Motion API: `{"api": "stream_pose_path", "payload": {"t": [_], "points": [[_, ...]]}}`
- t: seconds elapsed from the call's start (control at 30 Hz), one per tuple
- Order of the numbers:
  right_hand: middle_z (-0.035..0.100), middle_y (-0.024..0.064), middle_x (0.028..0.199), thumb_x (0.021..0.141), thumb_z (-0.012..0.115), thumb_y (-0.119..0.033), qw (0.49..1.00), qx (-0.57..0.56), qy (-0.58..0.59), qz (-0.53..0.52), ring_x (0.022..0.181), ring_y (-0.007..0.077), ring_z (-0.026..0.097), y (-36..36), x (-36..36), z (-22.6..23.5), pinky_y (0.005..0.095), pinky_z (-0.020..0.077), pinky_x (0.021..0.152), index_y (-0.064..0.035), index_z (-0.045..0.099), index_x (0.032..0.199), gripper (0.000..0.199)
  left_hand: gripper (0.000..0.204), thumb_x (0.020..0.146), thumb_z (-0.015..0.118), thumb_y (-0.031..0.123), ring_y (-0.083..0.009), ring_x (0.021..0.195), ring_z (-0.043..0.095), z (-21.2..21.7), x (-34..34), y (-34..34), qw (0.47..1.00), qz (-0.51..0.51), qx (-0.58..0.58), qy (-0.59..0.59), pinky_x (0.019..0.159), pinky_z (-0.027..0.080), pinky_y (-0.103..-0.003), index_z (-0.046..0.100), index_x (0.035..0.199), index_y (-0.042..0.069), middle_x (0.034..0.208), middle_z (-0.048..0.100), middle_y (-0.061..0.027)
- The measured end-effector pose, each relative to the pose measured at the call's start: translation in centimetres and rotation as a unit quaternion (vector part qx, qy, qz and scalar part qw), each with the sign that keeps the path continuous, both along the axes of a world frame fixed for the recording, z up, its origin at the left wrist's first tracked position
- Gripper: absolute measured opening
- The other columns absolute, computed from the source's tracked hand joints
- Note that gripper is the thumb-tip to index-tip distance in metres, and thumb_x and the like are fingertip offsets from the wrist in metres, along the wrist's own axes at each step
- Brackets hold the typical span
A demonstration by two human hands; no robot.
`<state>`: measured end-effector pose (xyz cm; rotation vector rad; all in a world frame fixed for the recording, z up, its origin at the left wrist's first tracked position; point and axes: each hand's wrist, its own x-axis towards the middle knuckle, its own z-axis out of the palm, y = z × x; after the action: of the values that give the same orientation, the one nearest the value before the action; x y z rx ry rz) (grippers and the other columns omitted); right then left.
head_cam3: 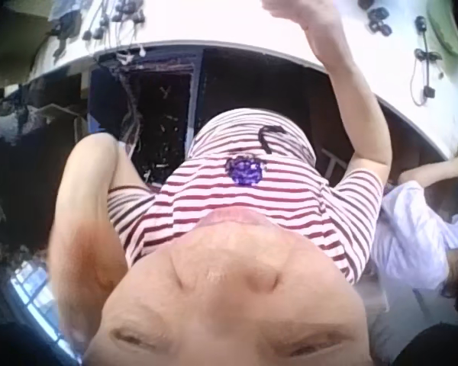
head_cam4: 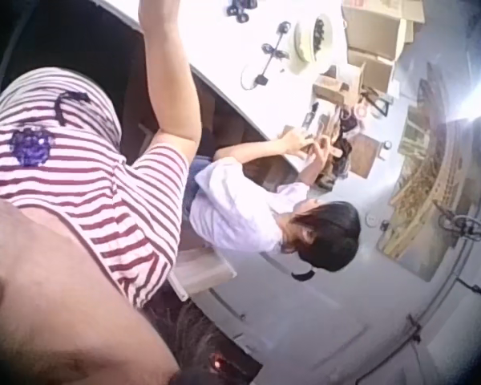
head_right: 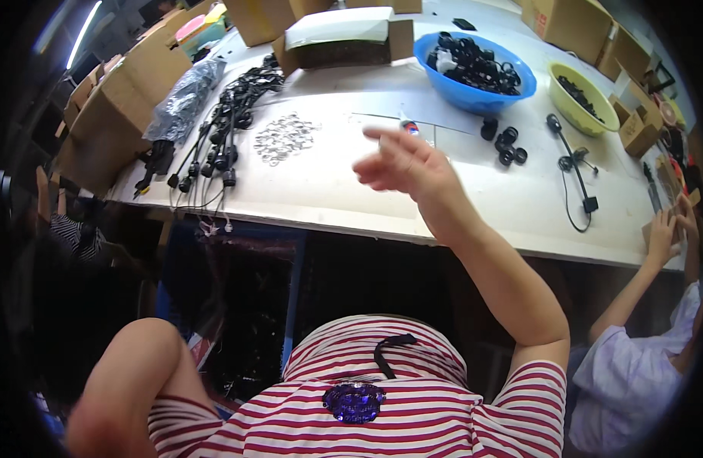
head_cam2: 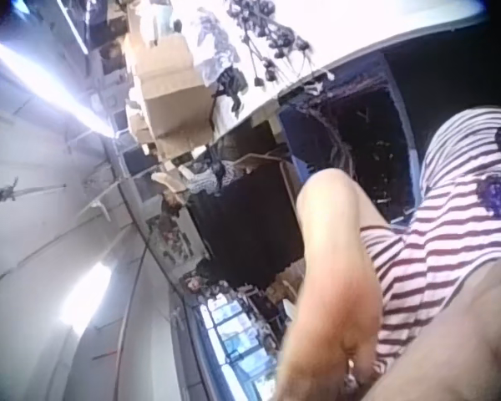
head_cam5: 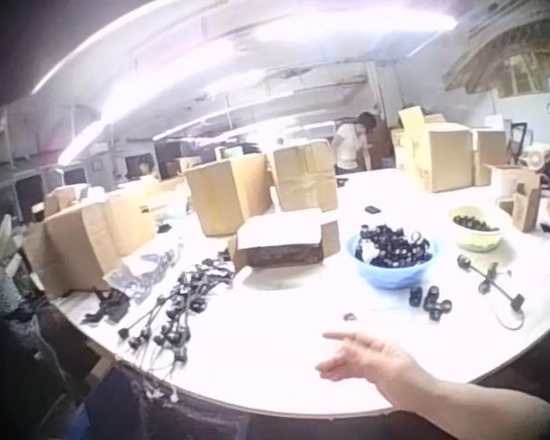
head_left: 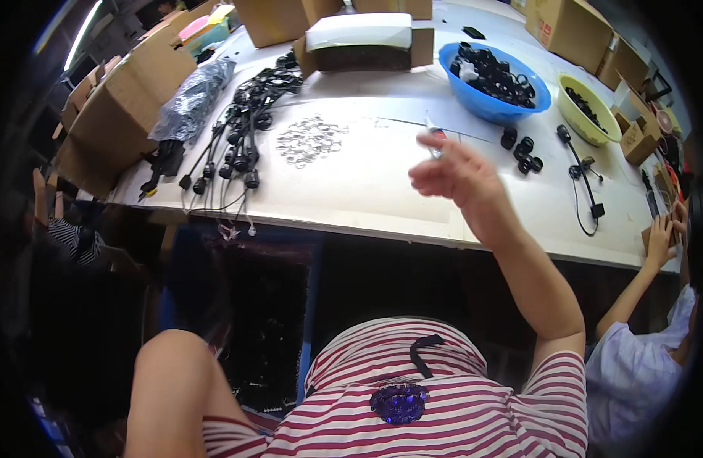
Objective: The person assembles small black electronic devices at a workbench. They pick up a device, apply glue from a tube into its opening, insert a small white component, and close the casing. The person repeats this process for multiple units, placing finished devices into a blue bowl.
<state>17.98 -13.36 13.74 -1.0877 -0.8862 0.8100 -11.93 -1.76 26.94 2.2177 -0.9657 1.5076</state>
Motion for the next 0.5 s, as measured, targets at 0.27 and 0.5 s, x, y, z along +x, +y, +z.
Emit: {"api": "stream_pose_path", "payload": {"t": [0.27, 0.5], "points": [[0.064, 0.0094, 0.087, 0.087, 0.057, -0.011, 0.964, -0.112, -0.232, -0.069, 0.079, 0.013, 0.059, 1.7, 0.4, -8.3, 0.026, 0.0463, 0.074, -0.0015, 0.056, 0.114, 0.028, 0.039, 0.082, 0.063, 0.02, -0.0221, 0.097, 0.054, -14.6, 10.2, 17.7, 0.763, 0.472, -0.374, 0.234, 0.082, 0.042, -0.032, 0.052, 0.115, 0.0, 0.104, 0.058, -0.0105], [0.066, 0.0124, 0.087, 0.087, 0.058, -0.011, 0.953, -0.114, -0.27, -0.08, 0.08, 0.0158, 0.061, 1.5, -0.2, -7.7, 0.0263, 0.0475, 0.074, -0.0016, 0.058, 0.111, 0.026, 0.041, 0.077, 0.063, 0.038, -0.0344, 0.087, 0.061, -21.4, 12.0, 23.1, 0.594, 0.667, -0.22, 0.392, 0.08, 0.045, -0.046, 0.059, 0.098, 0.003, 0.093, 0.063, -0.0173]]}}
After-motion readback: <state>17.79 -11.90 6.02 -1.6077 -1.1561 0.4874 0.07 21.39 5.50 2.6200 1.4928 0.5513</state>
